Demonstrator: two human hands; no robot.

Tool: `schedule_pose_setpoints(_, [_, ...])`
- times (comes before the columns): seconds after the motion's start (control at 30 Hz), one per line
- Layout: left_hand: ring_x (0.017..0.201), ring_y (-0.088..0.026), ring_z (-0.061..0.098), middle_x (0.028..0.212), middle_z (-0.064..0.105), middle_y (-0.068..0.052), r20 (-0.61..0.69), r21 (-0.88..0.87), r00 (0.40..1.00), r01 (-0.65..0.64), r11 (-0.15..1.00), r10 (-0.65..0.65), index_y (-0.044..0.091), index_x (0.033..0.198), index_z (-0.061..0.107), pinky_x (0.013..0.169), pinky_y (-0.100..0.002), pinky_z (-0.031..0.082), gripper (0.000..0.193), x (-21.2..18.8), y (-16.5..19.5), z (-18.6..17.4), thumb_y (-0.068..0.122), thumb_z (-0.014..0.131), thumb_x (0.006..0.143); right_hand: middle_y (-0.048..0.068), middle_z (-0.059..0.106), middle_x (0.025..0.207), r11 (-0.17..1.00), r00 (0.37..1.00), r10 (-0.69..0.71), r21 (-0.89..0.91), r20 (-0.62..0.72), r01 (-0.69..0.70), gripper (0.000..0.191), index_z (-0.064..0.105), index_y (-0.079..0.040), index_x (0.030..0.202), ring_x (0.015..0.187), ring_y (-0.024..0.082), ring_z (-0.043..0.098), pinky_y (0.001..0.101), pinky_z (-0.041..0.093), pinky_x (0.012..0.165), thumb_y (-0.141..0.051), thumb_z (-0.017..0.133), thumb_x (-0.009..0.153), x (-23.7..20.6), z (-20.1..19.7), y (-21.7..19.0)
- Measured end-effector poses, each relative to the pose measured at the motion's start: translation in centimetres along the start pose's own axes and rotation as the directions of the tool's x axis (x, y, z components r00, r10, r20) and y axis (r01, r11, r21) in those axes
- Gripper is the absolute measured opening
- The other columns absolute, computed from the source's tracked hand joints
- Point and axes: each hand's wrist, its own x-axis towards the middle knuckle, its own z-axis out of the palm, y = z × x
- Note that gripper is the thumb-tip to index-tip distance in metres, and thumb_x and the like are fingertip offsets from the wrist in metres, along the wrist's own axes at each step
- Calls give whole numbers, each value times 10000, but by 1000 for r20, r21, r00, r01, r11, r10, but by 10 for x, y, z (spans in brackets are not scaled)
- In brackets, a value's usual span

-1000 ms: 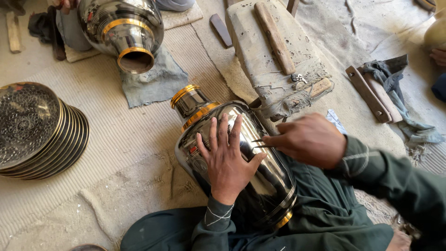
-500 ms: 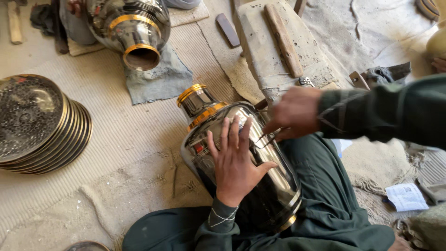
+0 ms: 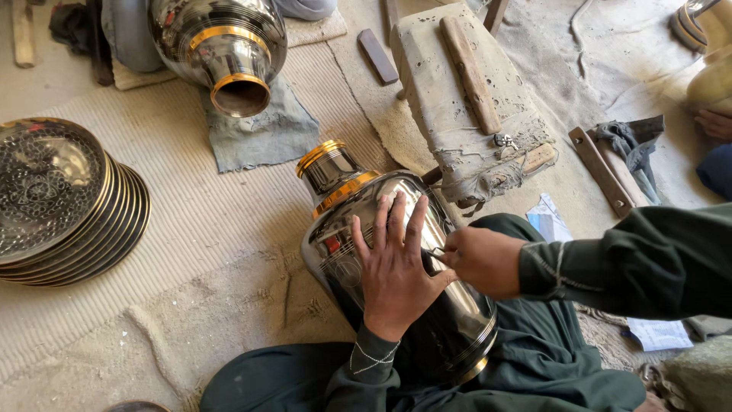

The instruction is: The person sits on the floor holding a large polished brass vessel between their legs and engraves decorative circular patterns onto its surface with a small hand-held scriber tool, steadying the vessel with the other hand and rotating it to reach new areas.

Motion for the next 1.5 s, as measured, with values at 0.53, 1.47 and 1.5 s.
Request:
schedule_pose_setpoints(0.53, [1526, -342, 269, 1616, 307, -185, 34, 20, 999, -24, 999, 24, 163, 1582, 255, 1199, -686, 107, 1237, -3, 7, 0, 673, 842, 621, 117, 615, 744, 192, 848, -529, -973, 7, 128, 311, 621, 43, 846, 587, 224, 650, 345, 506, 477, -240, 624, 973, -4, -29, -8])
schedule_pose_setpoints(1.47, [1563, -365, 310, 1677, 335, -214, -79, -434, 861, 423, 795, -502, 65, 1599, 317, 1262, -498, 242, 849, -11, -107, 5, 624, 500, 988, 95, 691, 827, 444, 410, 811, 895, -418, 33, 432, 486, -11, 1319, 669, 133, 638, 316, 506, 589, -56, 679, 935, -8, 178, 46])
schedule_pose_setpoints(1.5, [1575, -386, 277, 1684, 323, -211, -130, -247, 893, 392, 886, -432, 90, 1613, 309, 1267, -544, 211, 852, -8, -97, 5, 618, 517, 978, 107, 703, 830, 472, 462, 770, 880, -441, 53, 369, 559, -16, 1300, 679, 133, 622, 318, 499, 594, -70, 698, 962, -14, 172, 46])
